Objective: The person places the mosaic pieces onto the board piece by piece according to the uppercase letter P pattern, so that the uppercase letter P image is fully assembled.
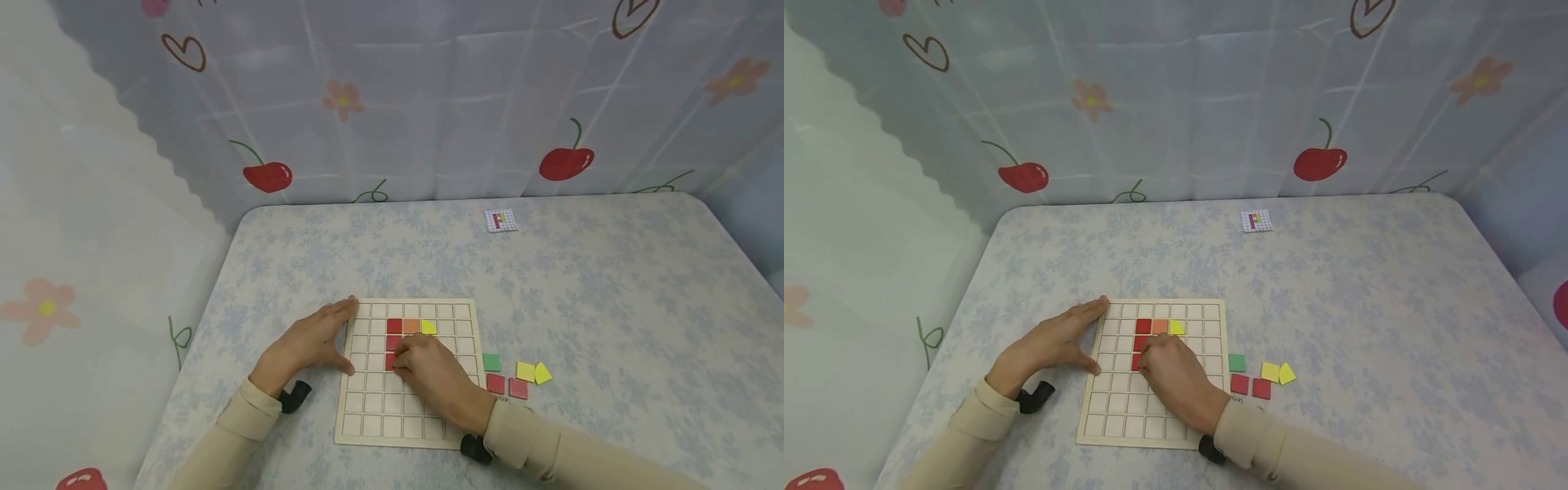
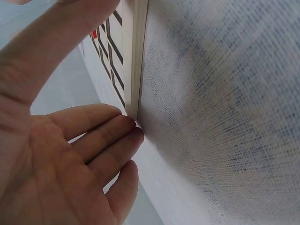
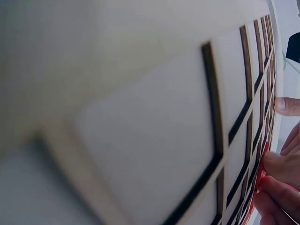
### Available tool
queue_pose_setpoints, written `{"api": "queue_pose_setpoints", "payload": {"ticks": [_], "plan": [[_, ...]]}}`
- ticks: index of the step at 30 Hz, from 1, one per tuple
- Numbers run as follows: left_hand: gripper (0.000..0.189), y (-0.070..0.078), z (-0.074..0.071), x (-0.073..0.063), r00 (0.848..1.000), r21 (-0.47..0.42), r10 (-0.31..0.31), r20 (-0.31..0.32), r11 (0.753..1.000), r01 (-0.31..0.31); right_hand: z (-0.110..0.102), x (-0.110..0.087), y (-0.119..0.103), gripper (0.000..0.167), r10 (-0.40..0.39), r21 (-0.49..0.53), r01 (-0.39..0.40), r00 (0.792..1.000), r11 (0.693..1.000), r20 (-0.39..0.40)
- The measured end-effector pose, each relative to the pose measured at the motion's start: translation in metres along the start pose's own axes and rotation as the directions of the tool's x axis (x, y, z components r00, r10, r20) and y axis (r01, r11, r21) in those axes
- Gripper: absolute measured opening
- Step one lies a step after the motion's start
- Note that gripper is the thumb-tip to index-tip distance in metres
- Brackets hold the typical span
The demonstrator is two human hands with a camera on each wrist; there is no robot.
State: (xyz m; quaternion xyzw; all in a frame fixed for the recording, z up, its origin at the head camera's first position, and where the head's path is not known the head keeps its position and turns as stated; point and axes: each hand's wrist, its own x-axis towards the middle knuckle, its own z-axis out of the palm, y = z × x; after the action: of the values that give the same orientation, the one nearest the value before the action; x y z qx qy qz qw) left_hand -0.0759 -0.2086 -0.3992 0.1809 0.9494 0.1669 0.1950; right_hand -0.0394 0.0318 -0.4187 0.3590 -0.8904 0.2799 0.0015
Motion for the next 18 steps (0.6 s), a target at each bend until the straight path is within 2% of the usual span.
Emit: {"api": "queue_pose_setpoints", "payload": {"ticks": [13,18], "plan": [[0.114,0.001,0.001,0.000,1.000,-0.004,-0.010,0.000,1.000,0.010,-0.010,-0.009,0.003,0.016,-0.006,0.011,0.006,1.000,1.000,0.020],[0.114,0.001,0.001,0.000,1.000,0.000,-0.012,0.007,1.000,0.012,-0.018,-0.021,0.008,0.019,0.016,0.032,-0.015,0.999,0.999,-0.041]]}}
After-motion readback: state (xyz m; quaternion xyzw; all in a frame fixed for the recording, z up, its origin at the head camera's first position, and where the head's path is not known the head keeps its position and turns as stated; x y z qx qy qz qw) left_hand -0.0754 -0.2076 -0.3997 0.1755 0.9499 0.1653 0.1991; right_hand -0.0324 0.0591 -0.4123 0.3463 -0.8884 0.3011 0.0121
